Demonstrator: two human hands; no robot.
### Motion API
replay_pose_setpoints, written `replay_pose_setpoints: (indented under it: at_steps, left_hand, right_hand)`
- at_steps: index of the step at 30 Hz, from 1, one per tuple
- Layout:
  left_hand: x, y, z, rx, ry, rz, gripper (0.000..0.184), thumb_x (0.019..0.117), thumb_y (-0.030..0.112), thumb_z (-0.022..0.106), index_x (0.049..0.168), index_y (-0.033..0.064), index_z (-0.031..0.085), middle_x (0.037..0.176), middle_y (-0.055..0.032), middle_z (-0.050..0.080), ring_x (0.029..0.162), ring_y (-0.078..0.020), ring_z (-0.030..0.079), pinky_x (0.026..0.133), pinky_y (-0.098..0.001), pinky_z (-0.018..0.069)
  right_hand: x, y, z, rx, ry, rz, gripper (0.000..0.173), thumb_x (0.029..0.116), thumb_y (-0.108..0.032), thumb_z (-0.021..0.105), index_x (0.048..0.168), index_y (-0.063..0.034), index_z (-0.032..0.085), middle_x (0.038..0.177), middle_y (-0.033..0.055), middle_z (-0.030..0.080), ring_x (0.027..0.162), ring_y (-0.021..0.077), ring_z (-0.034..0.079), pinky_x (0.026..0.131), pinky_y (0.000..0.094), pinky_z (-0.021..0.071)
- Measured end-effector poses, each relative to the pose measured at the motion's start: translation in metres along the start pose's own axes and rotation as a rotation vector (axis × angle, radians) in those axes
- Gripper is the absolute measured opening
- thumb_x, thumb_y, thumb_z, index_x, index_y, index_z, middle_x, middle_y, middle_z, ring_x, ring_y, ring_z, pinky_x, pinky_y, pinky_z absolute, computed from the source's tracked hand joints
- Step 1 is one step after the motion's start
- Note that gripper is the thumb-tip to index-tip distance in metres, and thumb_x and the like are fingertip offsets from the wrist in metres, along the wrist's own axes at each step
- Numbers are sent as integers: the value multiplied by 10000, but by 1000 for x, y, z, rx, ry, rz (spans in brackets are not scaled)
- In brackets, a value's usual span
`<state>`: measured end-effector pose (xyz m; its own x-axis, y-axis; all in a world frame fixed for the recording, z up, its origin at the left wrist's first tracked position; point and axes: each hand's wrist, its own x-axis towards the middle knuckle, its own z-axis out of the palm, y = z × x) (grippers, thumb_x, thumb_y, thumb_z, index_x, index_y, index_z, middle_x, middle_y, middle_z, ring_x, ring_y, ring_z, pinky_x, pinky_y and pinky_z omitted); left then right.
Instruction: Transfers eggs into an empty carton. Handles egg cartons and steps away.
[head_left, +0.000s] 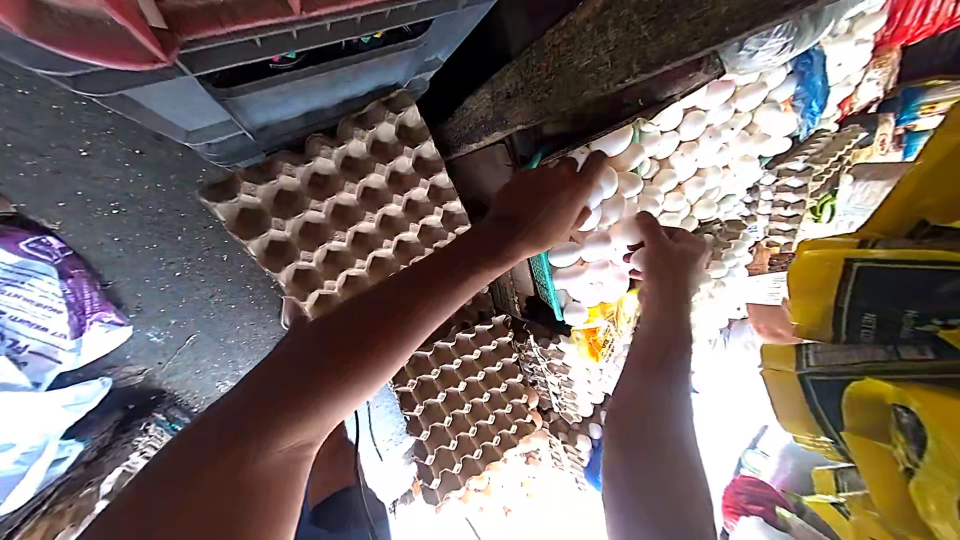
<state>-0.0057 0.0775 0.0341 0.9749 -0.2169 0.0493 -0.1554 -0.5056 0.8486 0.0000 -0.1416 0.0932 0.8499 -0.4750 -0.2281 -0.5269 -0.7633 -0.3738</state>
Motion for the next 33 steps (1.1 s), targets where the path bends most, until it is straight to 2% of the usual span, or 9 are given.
replay_pose_setpoints:
  at_steps: [7,10,13,16,20,24,26,29,33]
  left_hand:
    - [59,10,45,254,141,203,258,1010,44,492,1213,61,651,1123,-164,645,968,-318,690,755,-421,592]
    - [57,5,54,328,148,197,279,1013,37,478,1255,64,613,1337,-153,585,995,-321,680,742,-406,591]
    - [39,-2,55,222,187,171,308,996,59,530,1290,106,608,1433,-146,532,1056,-327,663,749,-399,597]
    - [11,-19,61,-29,248,111,383,948,164,651,1324,90,626,1446,-167,525,1247,-308,591,978,-385,559]
    - [-17,-32,74,-246,269,-27,575,857,123,726,1404,63,557,1452,-203,481,1237,-331,574,965,-388,559]
    - [-44,-33,66,-388,282,-155,753,695,30,719,1415,49,500,1431,-222,442,1269,-346,518,975,-421,539]
    - [-60,-31,61,-452,283,-184,745,666,-22,706,1375,32,485,1372,-209,473,1276,-333,499,1011,-413,510]
    - [-77,-32,59,-623,257,-201,655,778,12,665,1385,-5,417,1341,-200,518,1231,-277,554,1001,-383,521]
    - [-82,-26,48,-811,199,-229,531,911,167,723,1351,11,470,1262,-165,600,1010,-187,697,834,-339,626]
  right_hand:
    - [6,18,2,-6,79,-15,696,863,-742,631,1191,-128,624,909,72,653,650,195,626,592,437,550]
    - [10,27,2,3,111,-41,645,866,-764,607,1109,-170,671,846,46,650,598,189,623,540,426,548]
    - [12,31,2,73,99,-65,594,890,-716,630,1111,-165,659,850,38,645,598,178,629,531,405,560]
    - [23,26,8,146,143,-71,477,921,-591,682,1022,-126,681,791,27,652,556,161,633,495,366,572]
    - [18,32,-8,167,124,-99,479,939,-628,636,1068,-168,664,831,4,639,594,146,623,519,354,554]
    - [-6,-8,-35,324,94,-5,369,947,-188,593,1307,-152,522,1120,80,603,913,226,669,743,418,595]
    - [6,-19,-36,228,105,-40,394,869,-83,609,1253,-103,525,1043,92,616,820,197,683,687,382,608]
    - [25,-31,-30,-19,15,-32,538,868,-218,720,1346,-114,495,1035,88,649,740,160,666,660,346,581]
    - [35,-44,-15,-145,-56,-36,368,937,-398,689,1157,-108,636,909,1,569,704,78,509,639,288,458]
